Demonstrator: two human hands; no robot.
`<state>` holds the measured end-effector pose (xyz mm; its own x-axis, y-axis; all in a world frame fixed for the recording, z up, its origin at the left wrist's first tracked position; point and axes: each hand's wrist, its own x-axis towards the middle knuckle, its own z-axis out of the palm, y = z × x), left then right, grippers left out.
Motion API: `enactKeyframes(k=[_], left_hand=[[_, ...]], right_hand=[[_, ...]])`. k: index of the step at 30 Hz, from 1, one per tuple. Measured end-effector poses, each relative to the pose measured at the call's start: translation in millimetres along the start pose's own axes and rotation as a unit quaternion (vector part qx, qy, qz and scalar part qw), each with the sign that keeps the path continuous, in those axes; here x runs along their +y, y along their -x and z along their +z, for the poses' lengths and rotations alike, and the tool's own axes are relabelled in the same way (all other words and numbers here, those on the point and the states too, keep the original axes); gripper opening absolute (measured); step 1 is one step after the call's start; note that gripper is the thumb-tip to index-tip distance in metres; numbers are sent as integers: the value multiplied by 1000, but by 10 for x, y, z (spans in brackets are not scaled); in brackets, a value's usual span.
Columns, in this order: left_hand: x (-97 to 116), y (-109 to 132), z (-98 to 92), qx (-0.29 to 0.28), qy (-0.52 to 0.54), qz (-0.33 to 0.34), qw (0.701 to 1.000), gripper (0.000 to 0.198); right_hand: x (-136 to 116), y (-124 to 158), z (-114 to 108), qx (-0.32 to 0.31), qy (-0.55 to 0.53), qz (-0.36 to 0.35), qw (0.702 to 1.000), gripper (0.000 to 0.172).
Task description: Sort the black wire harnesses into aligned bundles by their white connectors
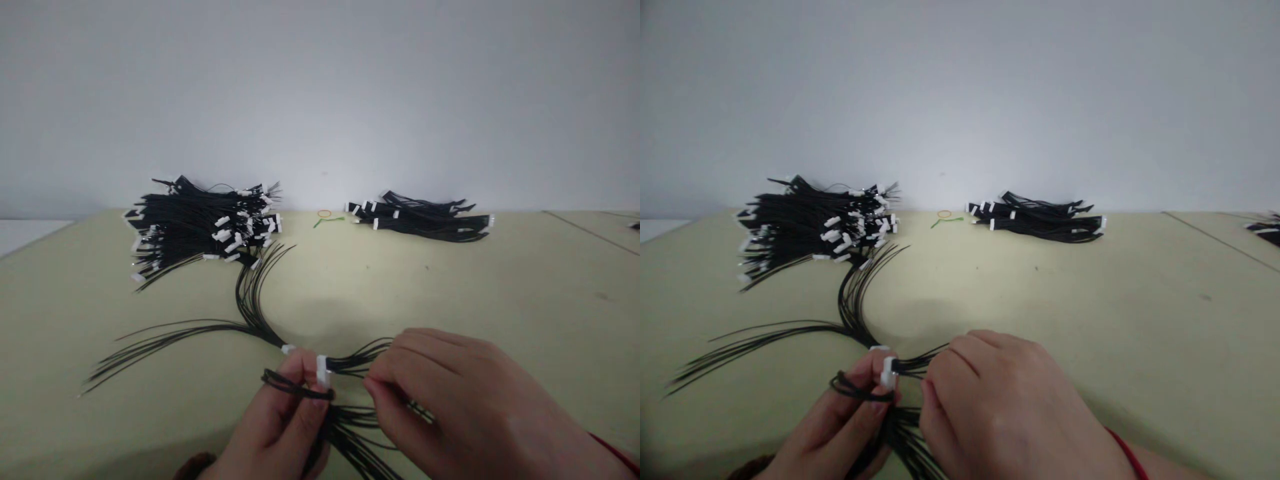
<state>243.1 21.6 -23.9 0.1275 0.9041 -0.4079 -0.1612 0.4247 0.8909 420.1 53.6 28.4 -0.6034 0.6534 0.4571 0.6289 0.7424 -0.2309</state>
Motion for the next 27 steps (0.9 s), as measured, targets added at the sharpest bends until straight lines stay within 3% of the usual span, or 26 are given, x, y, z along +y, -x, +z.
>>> enactKeyframes(k=[5,8,14,20,27], left_hand=[[82,21,3,10,-95,115,989,29],[82,31,14,32,-123,151,980,25],[76,13,-4,41,-141,172,974,19],[134,-29,-84,-27,-183,184,966,16],[67,16,-67,-9,-214,217,952,17]], right_hand=[[3,-12,13,4,5,-11,1000,19],[-13,-21,-1,1,20,-16,1000,18],[-30,-18,12,-9,52,-17,998,17],[-20,-22,35,-31,53,-22,998,16],[-13,-17,-3,-72,48,-6,996,18]])
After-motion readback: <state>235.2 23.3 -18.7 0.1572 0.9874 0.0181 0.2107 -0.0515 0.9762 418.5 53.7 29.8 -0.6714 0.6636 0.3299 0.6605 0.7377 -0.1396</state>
